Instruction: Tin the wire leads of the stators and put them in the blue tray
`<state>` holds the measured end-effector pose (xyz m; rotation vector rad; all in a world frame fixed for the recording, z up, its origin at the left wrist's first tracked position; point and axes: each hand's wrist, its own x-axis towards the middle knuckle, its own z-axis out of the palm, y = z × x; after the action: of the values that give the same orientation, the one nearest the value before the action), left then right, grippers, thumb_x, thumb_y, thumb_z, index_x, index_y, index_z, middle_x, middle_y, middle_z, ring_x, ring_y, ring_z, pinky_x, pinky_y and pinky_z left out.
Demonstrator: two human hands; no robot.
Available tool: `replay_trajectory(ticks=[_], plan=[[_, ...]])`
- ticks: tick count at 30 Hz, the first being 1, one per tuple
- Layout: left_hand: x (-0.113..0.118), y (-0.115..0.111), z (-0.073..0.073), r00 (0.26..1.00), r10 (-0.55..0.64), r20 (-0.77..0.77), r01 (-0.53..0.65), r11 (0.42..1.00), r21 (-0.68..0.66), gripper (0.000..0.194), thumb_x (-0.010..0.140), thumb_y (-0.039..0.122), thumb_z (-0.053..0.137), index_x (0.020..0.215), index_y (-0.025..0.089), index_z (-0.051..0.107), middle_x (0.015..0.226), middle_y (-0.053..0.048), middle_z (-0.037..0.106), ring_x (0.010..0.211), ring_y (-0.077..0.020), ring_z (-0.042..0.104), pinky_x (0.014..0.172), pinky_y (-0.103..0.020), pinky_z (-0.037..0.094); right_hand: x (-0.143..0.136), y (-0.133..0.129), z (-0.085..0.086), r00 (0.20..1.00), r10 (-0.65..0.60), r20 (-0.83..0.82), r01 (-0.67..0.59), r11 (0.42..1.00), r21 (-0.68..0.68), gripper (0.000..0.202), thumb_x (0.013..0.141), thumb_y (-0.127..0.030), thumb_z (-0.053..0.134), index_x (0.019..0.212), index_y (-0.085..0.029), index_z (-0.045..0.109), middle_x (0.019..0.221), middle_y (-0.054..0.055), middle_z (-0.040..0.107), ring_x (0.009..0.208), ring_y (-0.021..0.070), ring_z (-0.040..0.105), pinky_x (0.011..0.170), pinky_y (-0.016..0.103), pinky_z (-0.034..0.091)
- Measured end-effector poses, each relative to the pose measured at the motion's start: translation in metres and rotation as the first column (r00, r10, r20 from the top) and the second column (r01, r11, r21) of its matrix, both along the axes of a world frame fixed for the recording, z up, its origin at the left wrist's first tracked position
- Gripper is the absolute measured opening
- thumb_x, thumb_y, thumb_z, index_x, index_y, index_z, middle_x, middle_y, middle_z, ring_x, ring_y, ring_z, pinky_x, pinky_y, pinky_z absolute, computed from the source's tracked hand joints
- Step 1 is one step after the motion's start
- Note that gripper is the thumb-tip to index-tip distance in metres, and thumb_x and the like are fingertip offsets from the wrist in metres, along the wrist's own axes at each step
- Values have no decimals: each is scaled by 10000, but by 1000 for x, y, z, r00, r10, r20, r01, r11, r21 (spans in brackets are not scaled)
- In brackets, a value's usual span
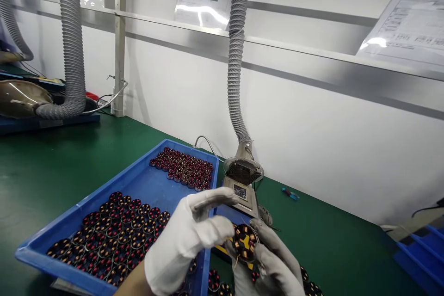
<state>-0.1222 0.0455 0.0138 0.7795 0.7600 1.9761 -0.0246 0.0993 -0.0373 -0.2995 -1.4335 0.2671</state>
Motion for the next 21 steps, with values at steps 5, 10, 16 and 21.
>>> replay_trajectory(ticks=[5,10,16,21], plan=[[4,1,0,997,-42,-60,35,993,-111,199,612,73,646,782,155,710,681,7,652,605,-62,514,582,-141,419,-1,-5,-5,994,112,-17,-113,991,-78,344,711,6,603,967,-223,616,1084,36,607,996,201,607,846,351,537],[1,6,-3,995,81,-51,-86,991,-100,139,664,167,696,803,161,696,742,-17,685,692,-106,583,665,-193,461,-3,-10,-4,988,149,-33,-152,977,-147,355,739,20,559,971,-242,616,1098,44,598,1007,205,602,765,336,568],[-1,3,4,986,5,-168,-25,993,-117,181,643,203,670,818,173,706,651,1,640,646,-122,558,608,-206,447,0,-5,-6,995,94,37,-90,991,-94,334,709,30,592,919,-228,617,1068,38,618,967,202,624,764,333,564],[5,7,-1,972,44,-231,-77,988,-136,95,682,211,623,612,153,652,763,-50,673,818,-183,597,746,-251,464,0,-3,-9,992,124,25,-119,983,-139,296,754,-11,583,941,-236,624,1055,48,623,953,206,630,767,355,562]])
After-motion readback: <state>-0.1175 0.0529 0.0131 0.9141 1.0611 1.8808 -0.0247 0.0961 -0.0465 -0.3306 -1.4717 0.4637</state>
